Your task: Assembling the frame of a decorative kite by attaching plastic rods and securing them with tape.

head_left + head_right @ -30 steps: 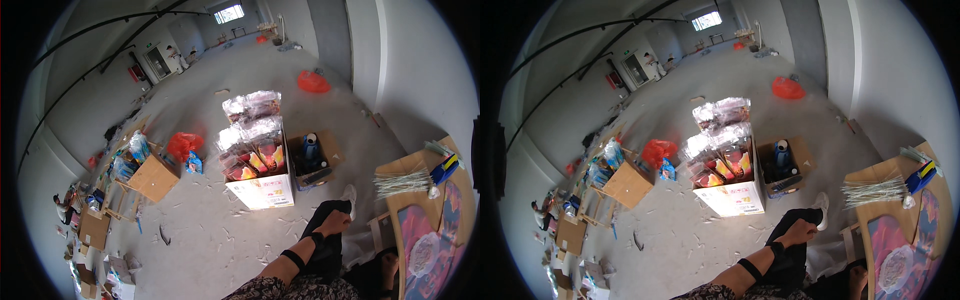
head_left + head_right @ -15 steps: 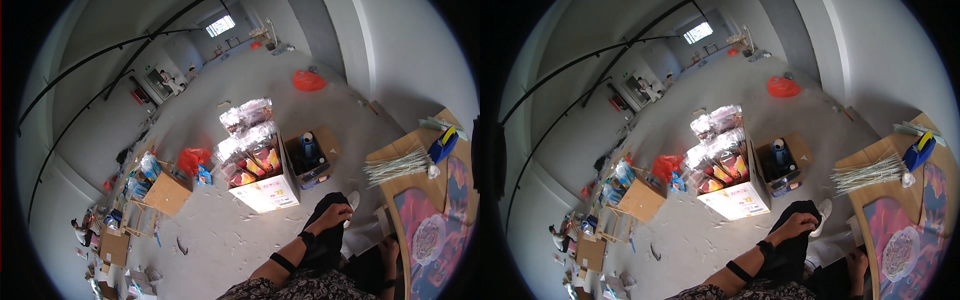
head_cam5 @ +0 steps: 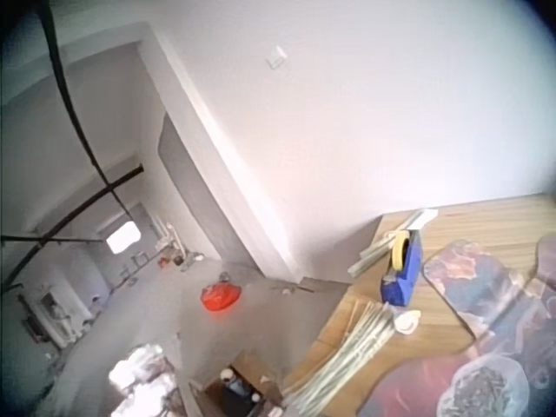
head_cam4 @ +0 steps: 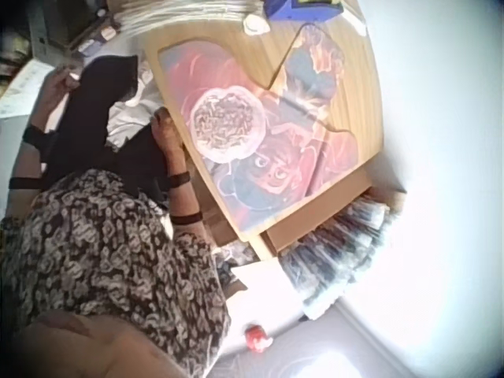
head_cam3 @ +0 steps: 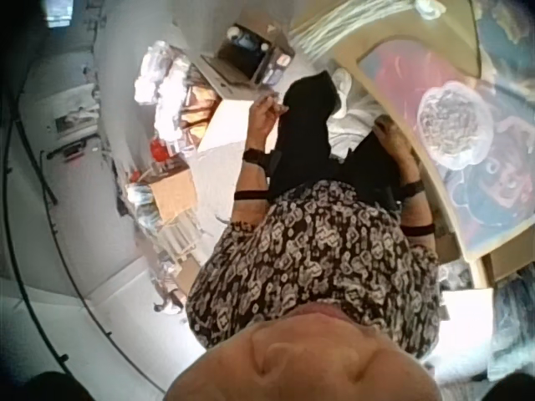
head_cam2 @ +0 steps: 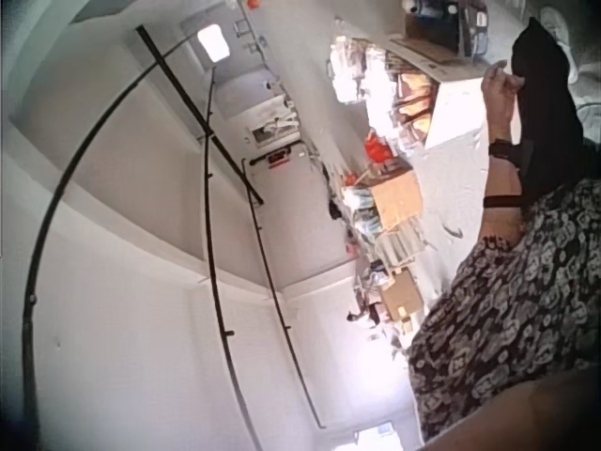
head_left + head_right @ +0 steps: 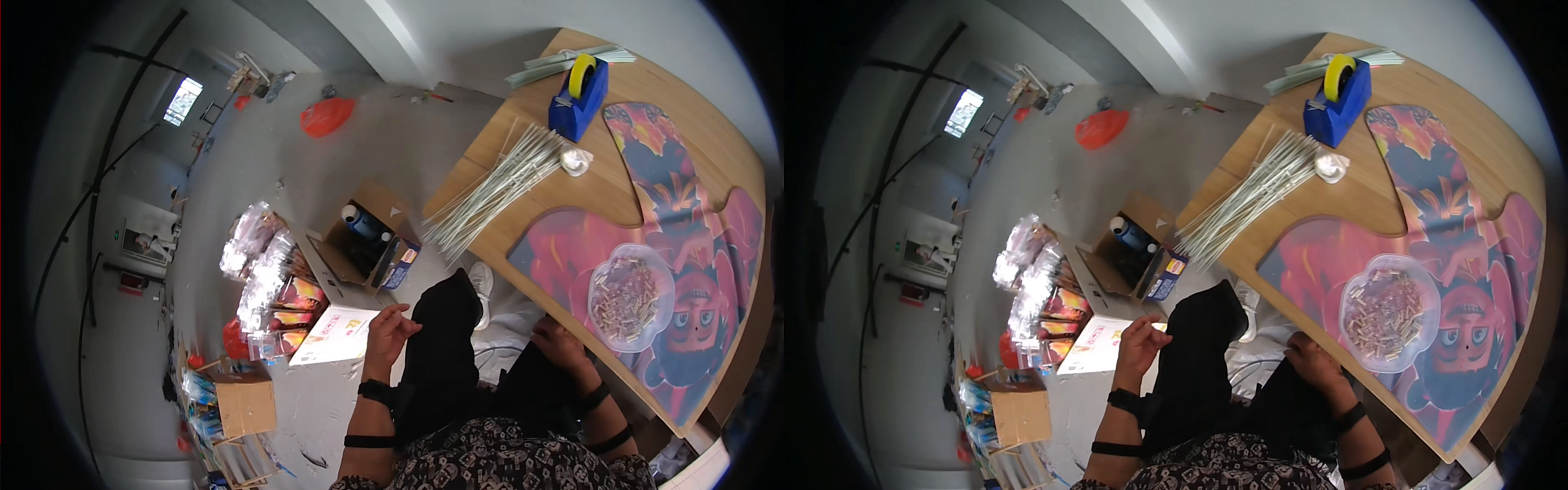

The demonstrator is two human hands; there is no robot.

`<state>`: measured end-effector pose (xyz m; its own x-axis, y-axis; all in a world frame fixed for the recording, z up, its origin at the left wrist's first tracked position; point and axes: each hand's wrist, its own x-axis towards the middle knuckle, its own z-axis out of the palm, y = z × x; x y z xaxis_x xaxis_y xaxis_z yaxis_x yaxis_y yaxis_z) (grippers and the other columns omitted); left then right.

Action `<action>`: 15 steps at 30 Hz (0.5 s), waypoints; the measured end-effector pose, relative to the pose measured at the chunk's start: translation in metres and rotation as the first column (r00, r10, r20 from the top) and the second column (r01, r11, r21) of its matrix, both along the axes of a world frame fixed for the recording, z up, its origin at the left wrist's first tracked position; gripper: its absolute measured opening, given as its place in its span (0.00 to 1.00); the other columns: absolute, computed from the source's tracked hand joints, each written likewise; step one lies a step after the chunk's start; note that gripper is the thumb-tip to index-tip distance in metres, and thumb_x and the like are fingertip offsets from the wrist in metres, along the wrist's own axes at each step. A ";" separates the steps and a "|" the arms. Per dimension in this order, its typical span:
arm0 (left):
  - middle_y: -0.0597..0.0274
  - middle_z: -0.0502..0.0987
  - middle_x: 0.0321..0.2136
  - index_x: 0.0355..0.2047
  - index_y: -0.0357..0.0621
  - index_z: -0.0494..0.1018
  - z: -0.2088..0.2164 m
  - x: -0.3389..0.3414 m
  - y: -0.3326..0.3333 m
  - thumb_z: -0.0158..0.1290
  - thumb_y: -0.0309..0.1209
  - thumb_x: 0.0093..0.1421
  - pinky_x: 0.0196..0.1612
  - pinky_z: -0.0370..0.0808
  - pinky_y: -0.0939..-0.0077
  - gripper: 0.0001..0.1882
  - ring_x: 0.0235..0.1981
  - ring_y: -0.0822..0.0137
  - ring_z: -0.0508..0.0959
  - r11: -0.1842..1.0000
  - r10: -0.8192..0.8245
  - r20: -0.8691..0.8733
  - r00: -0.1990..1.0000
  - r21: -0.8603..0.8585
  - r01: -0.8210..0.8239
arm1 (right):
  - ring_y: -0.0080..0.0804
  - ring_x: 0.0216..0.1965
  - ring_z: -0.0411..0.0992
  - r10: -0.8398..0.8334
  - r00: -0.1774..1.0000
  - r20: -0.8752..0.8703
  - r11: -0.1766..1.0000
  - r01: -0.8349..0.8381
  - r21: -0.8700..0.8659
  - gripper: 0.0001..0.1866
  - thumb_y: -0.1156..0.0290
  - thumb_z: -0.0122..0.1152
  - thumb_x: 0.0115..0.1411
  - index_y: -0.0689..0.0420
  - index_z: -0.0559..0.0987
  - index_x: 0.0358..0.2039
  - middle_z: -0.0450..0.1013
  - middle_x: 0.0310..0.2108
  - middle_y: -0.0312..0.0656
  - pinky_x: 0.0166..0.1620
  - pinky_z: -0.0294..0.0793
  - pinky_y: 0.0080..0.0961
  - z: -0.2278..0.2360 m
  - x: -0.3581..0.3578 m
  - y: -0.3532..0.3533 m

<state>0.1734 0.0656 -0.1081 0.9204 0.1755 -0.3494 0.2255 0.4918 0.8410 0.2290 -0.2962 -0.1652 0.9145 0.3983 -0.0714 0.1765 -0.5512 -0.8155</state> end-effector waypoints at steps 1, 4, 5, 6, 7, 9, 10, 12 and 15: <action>0.53 0.76 0.23 0.44 0.31 0.69 -0.007 -0.003 0.005 0.44 0.25 0.63 0.44 0.77 0.61 0.12 0.28 0.62 0.79 0.999 0.029 -0.018 0.999 0.020 -0.029 | 0.45 0.33 0.74 0.000 1.000 0.001 1.000 0.000 -0.006 0.09 0.68 0.63 0.47 0.58 0.78 0.29 0.74 0.27 0.47 0.37 0.73 0.38 0.004 -0.001 -0.001; 0.54 0.76 0.23 0.42 0.32 0.69 -0.016 0.003 -0.002 0.46 0.27 0.62 0.37 0.77 0.66 0.11 0.26 0.62 0.78 0.989 0.113 -0.167 0.979 0.111 -0.095 | 0.46 0.33 0.73 0.058 0.998 -0.001 0.997 -0.058 -0.048 0.09 0.67 0.62 0.48 0.58 0.78 0.28 0.74 0.28 0.48 0.37 0.73 0.40 0.010 -0.002 -0.008; 0.55 0.76 0.22 0.41 0.32 0.70 -0.018 0.008 -0.006 0.47 0.27 0.62 0.35 0.76 0.68 0.11 0.25 0.62 0.78 0.969 0.174 -0.260 0.950 0.217 -0.118 | 0.46 0.33 0.73 0.044 0.999 -0.006 0.997 -0.044 -0.055 0.09 0.67 0.62 0.48 0.58 0.78 0.28 0.74 0.28 0.48 0.37 0.73 0.40 0.007 -0.003 -0.010; 0.55 0.76 0.21 0.39 0.33 0.70 -0.021 0.014 -0.009 0.50 0.28 0.61 0.33 0.75 0.69 0.10 0.25 0.62 0.78 0.944 0.213 -0.298 0.931 0.307 -0.117 | 0.47 0.33 0.73 0.035 0.999 0.008 0.997 -0.034 -0.070 0.09 0.67 0.62 0.48 0.57 0.77 0.28 0.74 0.28 0.48 0.37 0.72 0.40 0.001 -0.007 -0.011; 0.56 0.76 0.20 0.36 0.33 0.71 -0.022 0.020 -0.012 0.50 0.26 0.59 0.30 0.75 0.72 0.08 0.23 0.64 0.77 0.904 0.328 -0.295 0.897 0.373 -0.208 | 0.48 0.32 0.73 0.025 0.999 0.023 0.996 -0.023 -0.086 0.09 0.67 0.61 0.48 0.57 0.77 0.28 0.73 0.28 0.48 0.37 0.72 0.41 -0.003 -0.009 -0.013; 0.57 0.75 0.19 0.33 0.34 0.71 -0.017 0.039 -0.016 0.51 0.26 0.58 0.26 0.74 0.77 0.06 0.21 0.67 0.76 0.789 0.508 -0.166 0.845 0.483 -0.380 | 0.48 0.31 0.73 0.002 0.998 0.055 0.996 0.003 -0.093 0.09 0.67 0.60 0.48 0.57 0.76 0.29 0.72 0.27 0.49 0.37 0.72 0.41 0.002 -0.007 -0.011; 0.58 0.75 0.19 0.32 0.35 0.72 -0.013 0.052 -0.016 0.52 0.26 0.58 0.25 0.73 0.79 0.06 0.20 0.68 0.76 0.714 0.522 -0.069 0.850 0.580 -0.391 | 0.49 0.31 0.72 0.043 0.994 0.101 0.989 -0.028 -0.149 0.09 0.67 0.59 0.48 0.57 0.75 0.29 0.72 0.27 0.49 0.37 0.72 0.42 0.006 -0.006 -0.010; 0.61 0.75 0.20 0.31 0.36 0.72 0.002 0.080 -0.022 0.53 0.28 0.58 0.26 0.73 0.78 0.06 0.20 0.71 0.74 0.598 0.467 0.106 0.878 0.693 -0.402 | 0.50 0.33 0.72 0.148 0.975 0.165 0.962 -0.104 -0.251 0.11 0.68 0.56 0.49 0.59 0.74 0.32 0.71 0.29 0.52 0.38 0.72 0.42 0.002 -0.004 -0.012; 0.58 0.76 0.29 0.36 0.38 0.72 0.021 0.125 -0.054 0.54 0.26 0.55 0.35 0.74 0.71 0.08 0.30 0.64 0.76 0.287 0.145 0.287 0.947 0.904 -0.318 | 0.51 0.36 0.71 0.173 0.956 0.237 0.943 -0.092 -0.318 0.14 0.68 0.53 0.50 0.61 0.72 0.37 0.70 0.34 0.54 0.41 0.72 0.42 0.004 -0.002 -0.014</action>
<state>0.2989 0.0116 -0.0874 0.7989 0.5146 0.3115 0.0982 -0.6224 0.7766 0.2268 -0.3106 -0.1617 0.8575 0.5138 0.0243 0.4465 -0.7200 -0.5312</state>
